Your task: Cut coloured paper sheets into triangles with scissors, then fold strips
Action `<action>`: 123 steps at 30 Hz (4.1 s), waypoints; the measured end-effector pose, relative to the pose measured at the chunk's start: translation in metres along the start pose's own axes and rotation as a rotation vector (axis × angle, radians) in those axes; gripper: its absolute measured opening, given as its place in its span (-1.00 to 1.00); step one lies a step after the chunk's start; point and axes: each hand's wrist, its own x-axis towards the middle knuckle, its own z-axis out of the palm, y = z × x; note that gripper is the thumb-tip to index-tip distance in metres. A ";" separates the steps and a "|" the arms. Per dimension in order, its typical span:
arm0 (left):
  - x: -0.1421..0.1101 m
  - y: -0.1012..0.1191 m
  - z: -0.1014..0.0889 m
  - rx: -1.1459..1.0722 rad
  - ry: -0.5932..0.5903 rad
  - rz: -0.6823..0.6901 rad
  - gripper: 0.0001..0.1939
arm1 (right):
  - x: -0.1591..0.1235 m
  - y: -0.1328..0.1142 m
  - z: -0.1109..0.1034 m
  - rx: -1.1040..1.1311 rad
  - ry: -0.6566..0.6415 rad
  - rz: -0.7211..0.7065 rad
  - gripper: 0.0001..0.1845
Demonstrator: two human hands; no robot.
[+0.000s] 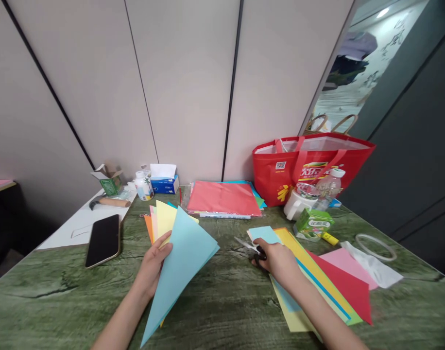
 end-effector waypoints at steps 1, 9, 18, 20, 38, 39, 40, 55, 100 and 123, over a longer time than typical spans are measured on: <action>-0.001 0.001 0.001 -0.007 -0.013 -0.013 -0.34 | -0.001 -0.003 0.000 -0.006 -0.022 -0.020 -0.57; -0.009 0.006 0.008 -0.066 -0.085 -0.062 -0.34 | -0.007 -0.032 -0.009 -0.034 -0.098 -0.057 -0.62; -0.016 0.003 0.012 -0.059 -0.183 -0.049 -0.35 | 0.006 -0.047 -0.027 0.105 -0.201 -0.107 -0.61; -0.015 0.002 0.011 -0.050 -0.183 -0.039 -0.36 | 0.007 -0.047 -0.029 0.211 -0.192 -0.100 -0.67; -0.013 -0.012 0.018 0.207 -0.082 0.071 -0.29 | -0.013 -0.083 0.020 1.710 -0.062 0.059 -0.60; -0.013 -0.012 0.019 0.224 -0.093 0.070 -0.24 | -0.013 -0.083 0.021 1.733 -0.044 0.075 -0.61; -0.013 -0.013 0.019 0.237 -0.103 0.076 -0.20 | -0.013 -0.083 0.021 1.752 -0.025 0.087 -0.62; -0.035 -0.026 0.023 0.238 -0.605 0.152 0.11 | -0.025 -0.096 0.011 1.717 0.112 -0.094 -0.70; -0.030 0.015 0.018 -0.299 -0.432 -0.070 0.01 | -0.027 -0.074 0.000 1.257 0.106 -0.271 -0.68; -0.013 0.006 -0.007 0.019 -0.419 -0.279 -0.63 | 0.002 -0.026 0.016 1.865 -0.508 -0.028 -0.61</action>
